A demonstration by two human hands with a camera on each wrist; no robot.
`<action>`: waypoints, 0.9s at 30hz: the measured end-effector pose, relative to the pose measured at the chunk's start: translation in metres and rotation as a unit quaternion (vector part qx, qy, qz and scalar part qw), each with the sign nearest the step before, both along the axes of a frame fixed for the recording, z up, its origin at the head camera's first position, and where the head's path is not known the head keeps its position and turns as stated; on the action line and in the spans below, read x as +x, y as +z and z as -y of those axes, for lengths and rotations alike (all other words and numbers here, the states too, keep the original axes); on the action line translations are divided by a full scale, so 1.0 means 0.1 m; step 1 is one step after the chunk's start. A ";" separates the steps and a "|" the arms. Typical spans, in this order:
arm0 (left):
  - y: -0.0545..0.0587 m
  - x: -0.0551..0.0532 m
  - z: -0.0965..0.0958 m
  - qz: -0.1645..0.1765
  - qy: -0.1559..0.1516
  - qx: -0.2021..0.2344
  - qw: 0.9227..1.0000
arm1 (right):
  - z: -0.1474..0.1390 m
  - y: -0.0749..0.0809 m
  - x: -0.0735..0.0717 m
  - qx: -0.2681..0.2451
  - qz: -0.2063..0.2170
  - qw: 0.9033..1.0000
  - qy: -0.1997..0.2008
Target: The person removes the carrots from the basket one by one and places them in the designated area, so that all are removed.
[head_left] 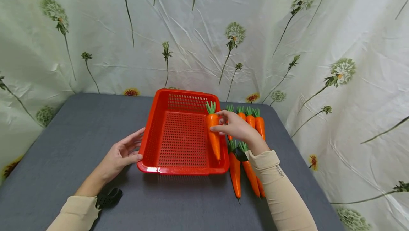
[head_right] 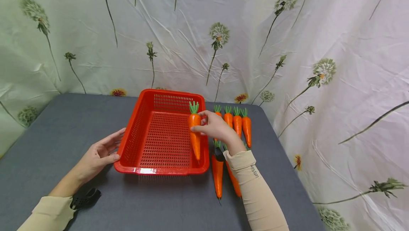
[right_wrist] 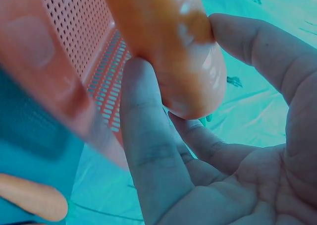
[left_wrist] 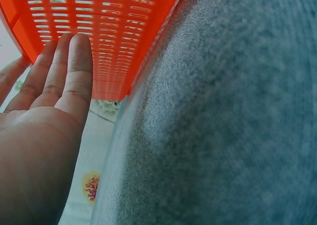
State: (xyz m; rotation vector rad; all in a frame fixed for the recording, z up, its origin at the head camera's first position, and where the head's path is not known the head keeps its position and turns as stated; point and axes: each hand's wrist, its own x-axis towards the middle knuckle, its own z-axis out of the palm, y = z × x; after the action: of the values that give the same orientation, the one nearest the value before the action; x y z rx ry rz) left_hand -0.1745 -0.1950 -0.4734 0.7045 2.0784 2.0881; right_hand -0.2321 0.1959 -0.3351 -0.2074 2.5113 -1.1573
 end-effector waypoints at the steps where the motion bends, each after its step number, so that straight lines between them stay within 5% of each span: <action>1: 0.00 0.00 0.00 0.000 0.000 0.000 1.000 | -0.03 0.00 0.01 0.004 -0.001 1.000 -0.004; 13: -0.02 -0.01 0.01 -0.014 0.001 0.001 1.000 | -0.26 0.05 0.11 -0.005 -0.022 1.000 -0.005; 27: -0.03 -0.01 0.01 -0.009 0.002 0.000 1.000 | -0.41 0.03 0.17 -0.045 0.001 0.998 -0.042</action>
State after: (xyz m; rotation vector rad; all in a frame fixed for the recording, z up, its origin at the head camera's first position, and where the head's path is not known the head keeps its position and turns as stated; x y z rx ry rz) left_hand -0.1755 -0.1957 -0.4768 0.7216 2.0897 2.0918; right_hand -0.2154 0.2367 -0.3322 -0.1234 2.4892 -1.3048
